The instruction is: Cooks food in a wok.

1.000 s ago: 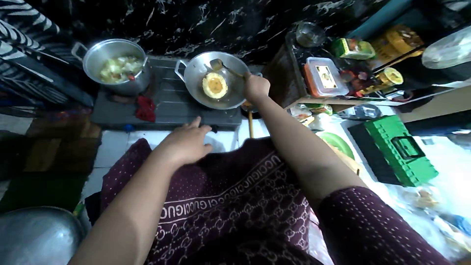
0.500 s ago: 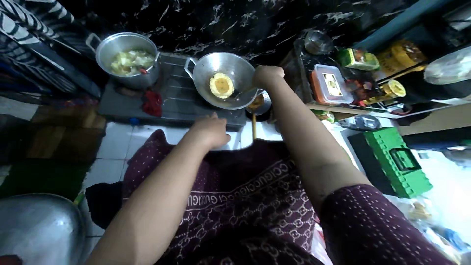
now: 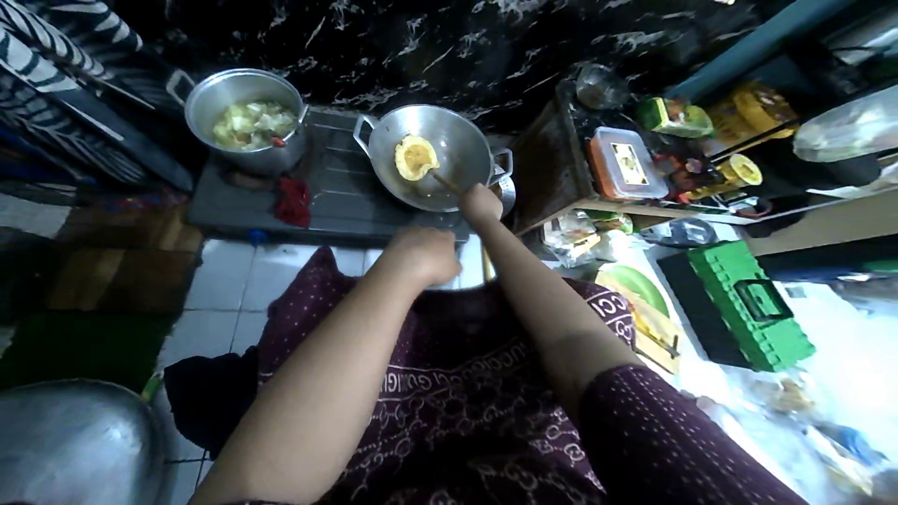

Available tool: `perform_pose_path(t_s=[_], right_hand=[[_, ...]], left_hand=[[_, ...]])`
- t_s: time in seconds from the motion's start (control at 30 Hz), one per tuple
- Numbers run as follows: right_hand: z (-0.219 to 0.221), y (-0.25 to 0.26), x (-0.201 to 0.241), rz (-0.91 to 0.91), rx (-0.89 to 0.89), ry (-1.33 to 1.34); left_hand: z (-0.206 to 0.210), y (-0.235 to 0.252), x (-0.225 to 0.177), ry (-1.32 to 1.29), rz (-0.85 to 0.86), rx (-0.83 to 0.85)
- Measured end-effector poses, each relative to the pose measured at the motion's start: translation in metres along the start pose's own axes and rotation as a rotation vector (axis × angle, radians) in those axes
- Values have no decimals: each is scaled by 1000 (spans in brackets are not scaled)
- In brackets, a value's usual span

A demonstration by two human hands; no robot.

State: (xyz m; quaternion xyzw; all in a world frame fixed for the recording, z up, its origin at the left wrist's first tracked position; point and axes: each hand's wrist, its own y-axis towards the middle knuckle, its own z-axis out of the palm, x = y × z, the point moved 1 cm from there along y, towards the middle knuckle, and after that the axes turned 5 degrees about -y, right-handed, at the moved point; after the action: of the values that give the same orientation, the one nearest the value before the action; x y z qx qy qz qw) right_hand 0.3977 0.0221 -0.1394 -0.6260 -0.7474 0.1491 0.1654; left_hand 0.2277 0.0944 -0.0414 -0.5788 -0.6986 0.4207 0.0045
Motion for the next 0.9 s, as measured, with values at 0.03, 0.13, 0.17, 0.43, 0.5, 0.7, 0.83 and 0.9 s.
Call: perform_pose_path(t_s=[0.03,0.13,0.17,0.43,0.5,0.7,0.83,0.9], right_hand=[[2,1,-2,-5,-3,3],[9,3,-6,-3,-39,3],[10,3,-5,1,-48,10],[-6,-20,-6,-83,-129,-24],[-6,-34,-5,-148,-156,-88],[17,-56,-15,-334,-180,-213],[1,-60,-27,-269,-218,-120],[-25,-62,-37,-220,-240,-37]], left_hand=[[0,0,0,-1,-1,6],[-2,-2,1,-7,-14,5],[-3,-3,3,-13,-18,1],[-22,-6,24,-118,-101,-259],[-33,-13,29,-189,-167,-428],[-47,-36,43,-603,-182,-1017],[-45,-41,62,-808,-66,-1369],[-43,-41,70,-849,-15,-1476]])
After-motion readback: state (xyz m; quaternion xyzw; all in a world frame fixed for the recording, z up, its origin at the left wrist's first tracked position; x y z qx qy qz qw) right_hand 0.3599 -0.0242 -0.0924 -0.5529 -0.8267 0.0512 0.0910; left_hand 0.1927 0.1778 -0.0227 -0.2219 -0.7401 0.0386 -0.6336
